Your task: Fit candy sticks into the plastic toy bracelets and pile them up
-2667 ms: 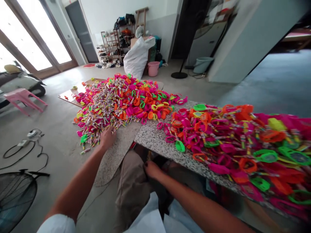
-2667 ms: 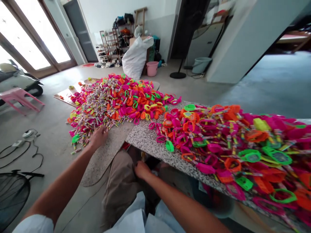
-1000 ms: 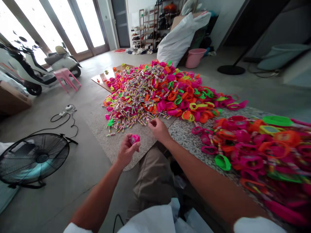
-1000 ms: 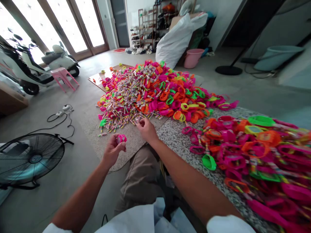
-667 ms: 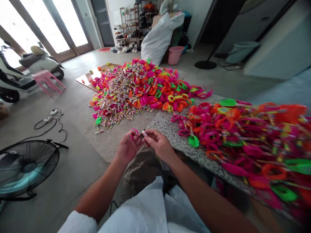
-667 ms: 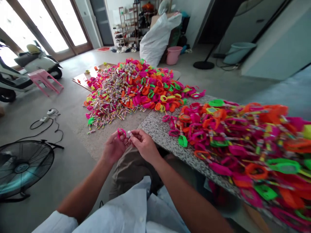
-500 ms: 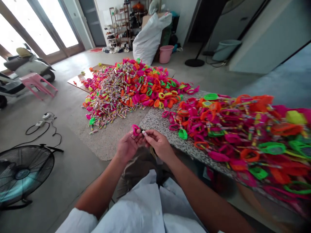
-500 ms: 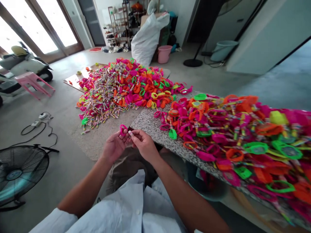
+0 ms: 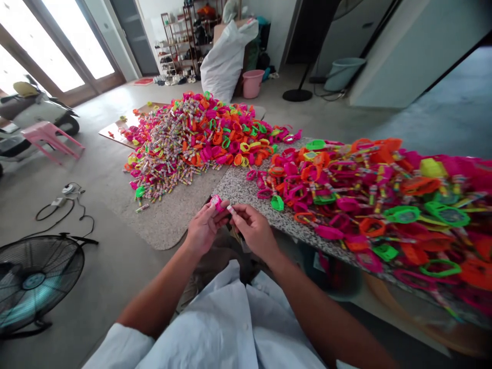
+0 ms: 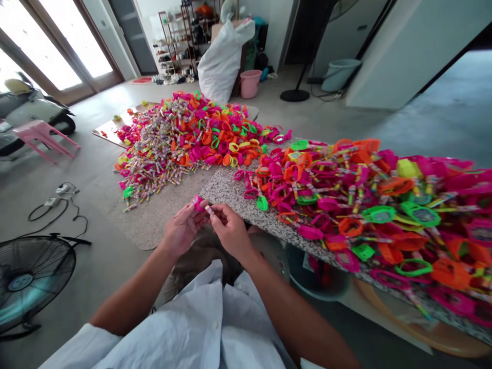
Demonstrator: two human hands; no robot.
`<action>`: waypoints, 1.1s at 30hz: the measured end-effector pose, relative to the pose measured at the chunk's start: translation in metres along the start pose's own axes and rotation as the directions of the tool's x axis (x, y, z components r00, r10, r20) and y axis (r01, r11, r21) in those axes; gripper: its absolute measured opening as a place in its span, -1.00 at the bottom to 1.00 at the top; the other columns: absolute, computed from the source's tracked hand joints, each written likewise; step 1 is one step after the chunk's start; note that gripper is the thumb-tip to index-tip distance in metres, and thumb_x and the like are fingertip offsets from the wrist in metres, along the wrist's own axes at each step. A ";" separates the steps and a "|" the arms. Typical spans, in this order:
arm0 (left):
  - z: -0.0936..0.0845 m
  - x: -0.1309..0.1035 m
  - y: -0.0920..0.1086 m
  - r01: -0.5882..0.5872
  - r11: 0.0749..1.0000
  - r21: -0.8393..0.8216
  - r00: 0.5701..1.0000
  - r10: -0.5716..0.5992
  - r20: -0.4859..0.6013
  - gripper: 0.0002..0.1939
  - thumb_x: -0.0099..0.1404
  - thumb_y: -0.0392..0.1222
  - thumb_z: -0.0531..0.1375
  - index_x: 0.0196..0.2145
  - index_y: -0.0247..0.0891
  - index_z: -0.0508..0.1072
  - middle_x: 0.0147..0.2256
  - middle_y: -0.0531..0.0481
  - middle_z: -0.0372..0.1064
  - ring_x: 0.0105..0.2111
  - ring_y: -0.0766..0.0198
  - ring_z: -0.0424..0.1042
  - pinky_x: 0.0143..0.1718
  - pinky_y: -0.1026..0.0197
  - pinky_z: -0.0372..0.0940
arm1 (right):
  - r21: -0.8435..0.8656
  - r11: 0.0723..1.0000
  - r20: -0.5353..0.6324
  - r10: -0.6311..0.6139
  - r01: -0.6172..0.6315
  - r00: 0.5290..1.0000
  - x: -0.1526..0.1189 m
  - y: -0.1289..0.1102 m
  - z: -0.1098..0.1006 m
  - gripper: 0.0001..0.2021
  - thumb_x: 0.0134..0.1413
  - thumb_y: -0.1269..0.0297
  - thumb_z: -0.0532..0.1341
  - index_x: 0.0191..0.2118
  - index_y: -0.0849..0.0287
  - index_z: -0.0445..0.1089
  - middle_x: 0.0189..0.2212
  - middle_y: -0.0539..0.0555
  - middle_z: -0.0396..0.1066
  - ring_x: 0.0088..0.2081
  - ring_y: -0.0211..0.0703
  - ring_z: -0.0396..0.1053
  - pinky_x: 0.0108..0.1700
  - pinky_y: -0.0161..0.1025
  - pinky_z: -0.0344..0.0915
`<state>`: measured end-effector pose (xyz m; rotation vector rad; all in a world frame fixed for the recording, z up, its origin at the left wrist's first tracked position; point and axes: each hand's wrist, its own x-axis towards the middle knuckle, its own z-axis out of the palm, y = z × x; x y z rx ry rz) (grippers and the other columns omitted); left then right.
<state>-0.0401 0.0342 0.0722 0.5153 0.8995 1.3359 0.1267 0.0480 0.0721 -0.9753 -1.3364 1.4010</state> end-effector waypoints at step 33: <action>0.022 -0.011 -0.016 -0.049 0.998 -0.042 0.994 0.053 0.093 -0.52 0.31 -0.11 0.40 0.15 -0.19 0.47 0.14 -0.17 0.58 0.02 0.07 0.60 -0.08 0.13 0.48 | -0.203 0.979 -0.169 -0.069 0.034 0.983 -0.020 0.019 0.011 -0.67 0.32 0.00 0.28 -0.09 0.18 0.59 -0.46 0.02 0.52 -0.46 -0.17 0.42 -0.39 -0.26 0.35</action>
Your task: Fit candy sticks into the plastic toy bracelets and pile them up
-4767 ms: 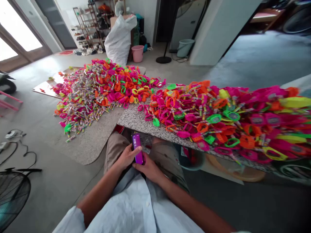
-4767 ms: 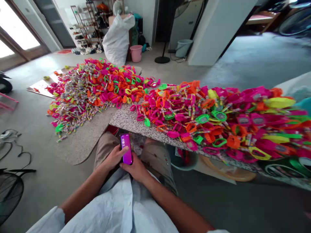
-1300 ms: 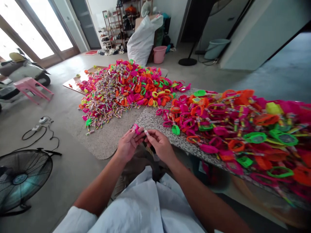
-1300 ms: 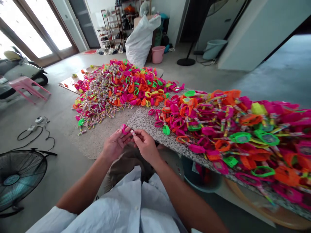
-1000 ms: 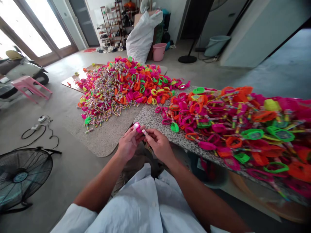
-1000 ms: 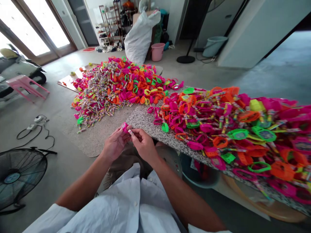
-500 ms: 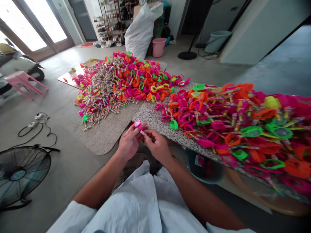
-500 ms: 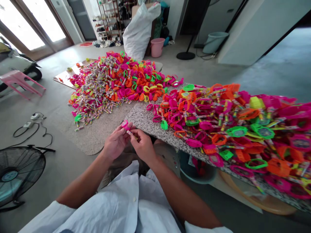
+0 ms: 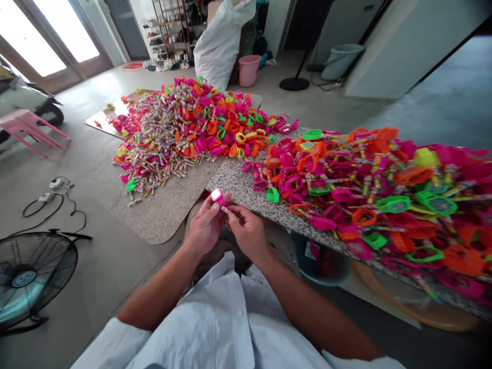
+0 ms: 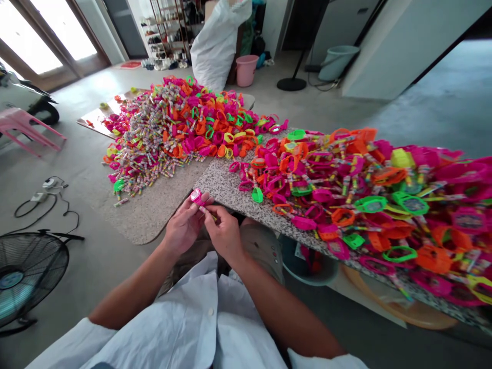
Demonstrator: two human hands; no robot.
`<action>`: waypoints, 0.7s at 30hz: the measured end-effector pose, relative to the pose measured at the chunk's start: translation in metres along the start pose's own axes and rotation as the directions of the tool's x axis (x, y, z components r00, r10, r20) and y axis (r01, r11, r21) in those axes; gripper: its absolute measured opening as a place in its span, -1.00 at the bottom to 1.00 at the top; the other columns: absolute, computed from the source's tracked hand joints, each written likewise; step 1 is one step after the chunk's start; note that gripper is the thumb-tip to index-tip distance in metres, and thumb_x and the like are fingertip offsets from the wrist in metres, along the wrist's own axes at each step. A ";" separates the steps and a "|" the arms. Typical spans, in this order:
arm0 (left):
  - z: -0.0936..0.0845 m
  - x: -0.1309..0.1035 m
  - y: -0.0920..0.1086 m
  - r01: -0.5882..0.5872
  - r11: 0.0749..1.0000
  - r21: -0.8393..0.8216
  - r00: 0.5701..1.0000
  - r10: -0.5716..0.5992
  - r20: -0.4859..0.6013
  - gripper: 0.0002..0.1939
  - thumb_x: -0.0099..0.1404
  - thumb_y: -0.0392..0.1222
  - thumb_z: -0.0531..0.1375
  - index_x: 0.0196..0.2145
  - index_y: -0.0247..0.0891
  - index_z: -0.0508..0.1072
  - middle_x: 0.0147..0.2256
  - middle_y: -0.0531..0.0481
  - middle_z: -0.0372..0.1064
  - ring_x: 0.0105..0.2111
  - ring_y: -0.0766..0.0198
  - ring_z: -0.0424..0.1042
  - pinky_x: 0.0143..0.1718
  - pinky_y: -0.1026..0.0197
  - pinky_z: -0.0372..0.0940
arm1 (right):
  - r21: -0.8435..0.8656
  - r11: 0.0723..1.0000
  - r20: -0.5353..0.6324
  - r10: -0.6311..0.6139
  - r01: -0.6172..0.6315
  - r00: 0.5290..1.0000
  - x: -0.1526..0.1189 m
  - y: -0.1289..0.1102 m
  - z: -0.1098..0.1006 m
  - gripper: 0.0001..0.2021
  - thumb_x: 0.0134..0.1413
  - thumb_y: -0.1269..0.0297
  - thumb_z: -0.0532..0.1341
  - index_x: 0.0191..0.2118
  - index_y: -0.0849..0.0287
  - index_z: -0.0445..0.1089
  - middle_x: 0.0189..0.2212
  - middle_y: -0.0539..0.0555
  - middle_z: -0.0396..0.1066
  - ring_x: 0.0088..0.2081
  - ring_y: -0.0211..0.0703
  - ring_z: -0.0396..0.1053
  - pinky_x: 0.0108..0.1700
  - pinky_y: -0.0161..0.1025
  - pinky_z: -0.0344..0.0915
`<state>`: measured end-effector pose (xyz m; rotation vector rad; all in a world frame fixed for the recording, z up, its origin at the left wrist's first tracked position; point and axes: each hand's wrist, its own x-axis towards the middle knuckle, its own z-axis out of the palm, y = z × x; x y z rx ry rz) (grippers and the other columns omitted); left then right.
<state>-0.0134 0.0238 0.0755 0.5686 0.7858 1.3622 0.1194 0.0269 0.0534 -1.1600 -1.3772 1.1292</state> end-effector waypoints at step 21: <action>-0.011 0.009 -0.026 -0.285 0.888 0.361 0.949 0.314 -0.023 -0.36 0.33 -0.02 0.44 0.26 -0.13 0.34 0.01 -0.13 0.63 0.05 0.11 0.63 0.15 0.06 0.48 | 0.506 0.852 -0.057 0.192 -0.137 0.980 0.003 0.010 0.013 -0.64 0.16 -0.04 0.40 -0.13 0.16 0.63 -0.41 0.04 0.59 -0.42 -0.16 0.50 -0.33 -0.21 0.52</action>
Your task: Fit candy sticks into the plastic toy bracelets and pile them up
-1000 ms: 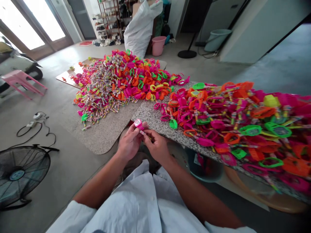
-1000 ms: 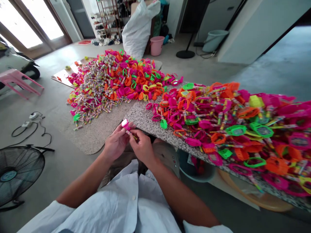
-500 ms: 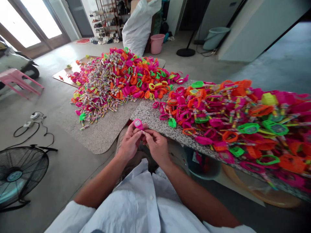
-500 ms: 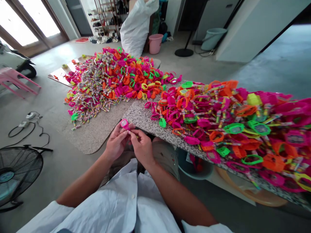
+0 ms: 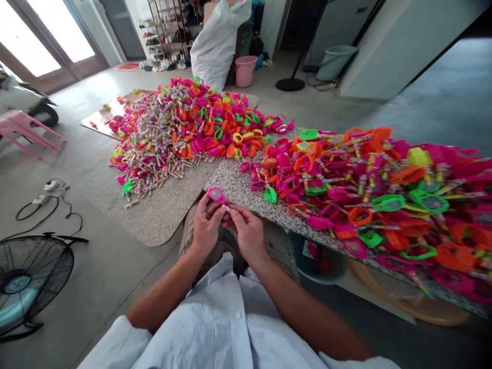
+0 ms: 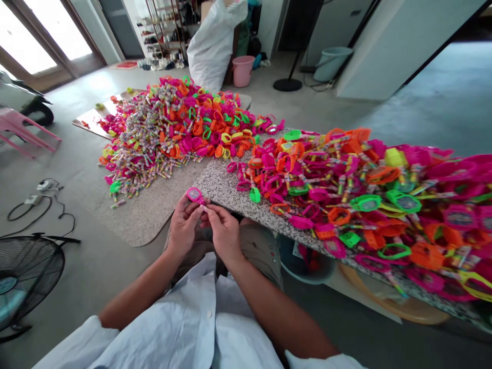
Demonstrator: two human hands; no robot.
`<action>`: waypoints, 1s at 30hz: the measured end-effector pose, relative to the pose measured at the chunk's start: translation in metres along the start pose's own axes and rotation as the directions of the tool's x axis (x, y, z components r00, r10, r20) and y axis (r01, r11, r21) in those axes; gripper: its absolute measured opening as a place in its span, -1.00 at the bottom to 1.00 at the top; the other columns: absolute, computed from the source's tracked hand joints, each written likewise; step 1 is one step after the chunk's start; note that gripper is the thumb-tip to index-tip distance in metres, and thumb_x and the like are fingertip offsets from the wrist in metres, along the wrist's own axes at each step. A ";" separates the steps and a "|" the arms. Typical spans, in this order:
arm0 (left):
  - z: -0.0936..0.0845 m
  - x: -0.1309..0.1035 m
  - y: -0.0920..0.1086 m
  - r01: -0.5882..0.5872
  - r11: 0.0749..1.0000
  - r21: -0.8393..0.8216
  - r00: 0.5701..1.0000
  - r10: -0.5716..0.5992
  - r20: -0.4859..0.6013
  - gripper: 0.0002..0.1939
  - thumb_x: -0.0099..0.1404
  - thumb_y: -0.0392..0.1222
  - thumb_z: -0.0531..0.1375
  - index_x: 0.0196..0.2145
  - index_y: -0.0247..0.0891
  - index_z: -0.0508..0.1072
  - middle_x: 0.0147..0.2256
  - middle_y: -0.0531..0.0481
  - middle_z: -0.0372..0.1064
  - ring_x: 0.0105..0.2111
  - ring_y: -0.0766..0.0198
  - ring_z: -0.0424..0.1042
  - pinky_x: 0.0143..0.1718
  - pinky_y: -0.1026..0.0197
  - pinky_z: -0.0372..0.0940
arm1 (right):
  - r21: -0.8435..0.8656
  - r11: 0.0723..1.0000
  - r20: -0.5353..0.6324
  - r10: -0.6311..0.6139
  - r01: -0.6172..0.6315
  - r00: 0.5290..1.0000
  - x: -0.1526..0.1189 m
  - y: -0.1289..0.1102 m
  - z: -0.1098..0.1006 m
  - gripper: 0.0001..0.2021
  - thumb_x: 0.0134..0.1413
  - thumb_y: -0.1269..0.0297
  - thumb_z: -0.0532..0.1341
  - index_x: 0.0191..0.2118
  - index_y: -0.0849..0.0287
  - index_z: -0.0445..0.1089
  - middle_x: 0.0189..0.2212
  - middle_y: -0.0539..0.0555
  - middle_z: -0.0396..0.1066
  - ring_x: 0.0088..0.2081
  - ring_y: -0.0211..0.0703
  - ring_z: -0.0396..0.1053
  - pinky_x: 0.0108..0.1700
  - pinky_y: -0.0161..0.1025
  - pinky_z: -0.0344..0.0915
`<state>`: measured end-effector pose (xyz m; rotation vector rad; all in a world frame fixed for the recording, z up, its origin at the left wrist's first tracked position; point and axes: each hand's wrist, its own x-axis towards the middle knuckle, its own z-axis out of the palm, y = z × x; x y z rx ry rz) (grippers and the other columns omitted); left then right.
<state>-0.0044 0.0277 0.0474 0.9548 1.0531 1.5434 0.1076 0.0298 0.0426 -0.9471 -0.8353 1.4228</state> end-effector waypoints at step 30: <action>0.021 -0.011 -0.001 -0.027 1.000 0.011 0.985 0.028 -0.168 -0.57 0.32 -0.02 0.44 0.05 -0.19 0.49 -0.05 -0.12 0.64 -0.04 0.16 0.64 0.03 0.10 0.52 | -0.191 0.969 -0.056 -0.170 0.157 0.984 -0.007 0.000 0.000 -0.67 0.25 -0.01 0.36 -0.05 0.12 0.60 -0.12 0.12 0.67 -0.19 -0.05 0.62 -0.11 -0.12 0.61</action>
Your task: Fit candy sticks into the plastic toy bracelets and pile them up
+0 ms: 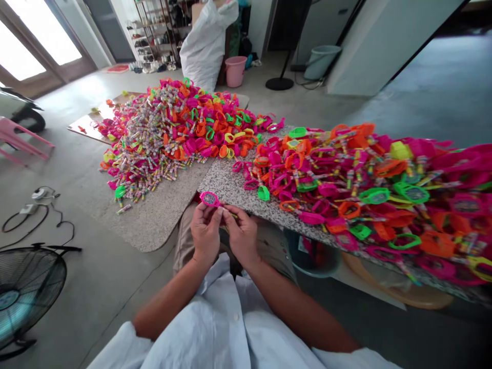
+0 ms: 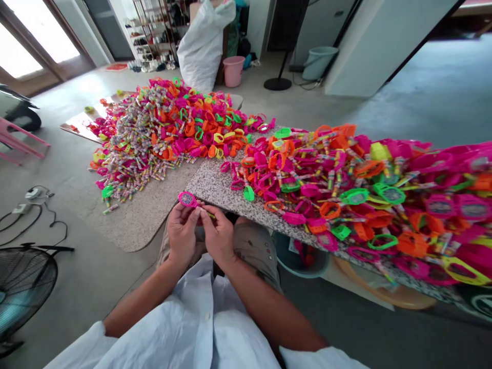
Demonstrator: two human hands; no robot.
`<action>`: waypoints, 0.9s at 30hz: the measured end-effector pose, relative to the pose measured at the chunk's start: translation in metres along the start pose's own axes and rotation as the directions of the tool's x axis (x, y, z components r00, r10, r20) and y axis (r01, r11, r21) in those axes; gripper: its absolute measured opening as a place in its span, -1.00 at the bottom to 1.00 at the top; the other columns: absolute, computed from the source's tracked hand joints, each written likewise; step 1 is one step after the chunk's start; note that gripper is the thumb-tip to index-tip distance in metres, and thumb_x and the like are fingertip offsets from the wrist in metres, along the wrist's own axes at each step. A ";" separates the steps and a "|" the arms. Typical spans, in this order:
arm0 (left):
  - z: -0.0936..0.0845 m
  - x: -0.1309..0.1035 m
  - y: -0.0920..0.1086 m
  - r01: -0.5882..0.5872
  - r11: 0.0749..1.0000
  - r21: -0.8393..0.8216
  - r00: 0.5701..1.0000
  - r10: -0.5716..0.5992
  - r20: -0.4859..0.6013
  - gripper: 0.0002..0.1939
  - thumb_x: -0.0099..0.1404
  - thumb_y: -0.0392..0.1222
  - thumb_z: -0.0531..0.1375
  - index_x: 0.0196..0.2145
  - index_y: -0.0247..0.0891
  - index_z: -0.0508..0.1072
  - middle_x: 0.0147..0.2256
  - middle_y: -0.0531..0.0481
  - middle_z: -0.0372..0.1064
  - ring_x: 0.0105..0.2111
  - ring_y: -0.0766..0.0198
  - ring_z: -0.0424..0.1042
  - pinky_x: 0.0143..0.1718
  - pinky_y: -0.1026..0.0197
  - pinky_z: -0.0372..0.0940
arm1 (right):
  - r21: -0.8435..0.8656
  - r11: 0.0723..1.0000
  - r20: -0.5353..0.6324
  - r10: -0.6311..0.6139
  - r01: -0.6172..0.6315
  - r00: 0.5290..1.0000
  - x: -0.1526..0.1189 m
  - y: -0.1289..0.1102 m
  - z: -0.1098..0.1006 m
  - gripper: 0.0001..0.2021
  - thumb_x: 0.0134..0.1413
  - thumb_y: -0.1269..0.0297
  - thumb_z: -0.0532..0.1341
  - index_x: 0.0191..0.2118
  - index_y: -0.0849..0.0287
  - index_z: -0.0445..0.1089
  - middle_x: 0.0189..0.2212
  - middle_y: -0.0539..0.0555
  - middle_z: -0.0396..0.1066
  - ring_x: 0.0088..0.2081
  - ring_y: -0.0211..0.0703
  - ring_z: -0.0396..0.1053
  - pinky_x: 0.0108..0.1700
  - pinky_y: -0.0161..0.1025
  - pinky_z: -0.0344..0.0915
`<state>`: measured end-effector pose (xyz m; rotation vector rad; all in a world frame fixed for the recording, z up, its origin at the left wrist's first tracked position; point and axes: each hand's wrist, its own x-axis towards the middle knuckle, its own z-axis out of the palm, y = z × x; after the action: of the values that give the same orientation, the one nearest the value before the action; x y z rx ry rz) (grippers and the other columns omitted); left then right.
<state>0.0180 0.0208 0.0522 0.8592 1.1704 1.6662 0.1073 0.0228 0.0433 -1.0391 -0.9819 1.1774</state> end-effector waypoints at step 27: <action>-0.082 0.059 0.063 -0.825 0.222 0.520 0.564 0.263 0.782 -0.61 0.30 -0.05 0.45 0.08 0.03 0.59 0.11 -0.07 0.57 0.28 -0.08 0.42 0.55 -0.40 -0.24 | -0.364 0.817 0.489 -0.242 0.448 0.838 0.023 -0.035 -0.025 -0.79 0.33 0.18 0.27 -0.03 0.01 0.62 -0.11 0.09 0.68 -0.07 0.02 0.63 0.04 -0.08 0.51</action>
<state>-0.0935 0.0398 0.0894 2.5914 1.3100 0.9977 0.1423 0.0396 0.0724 -0.9178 -1.7962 0.8775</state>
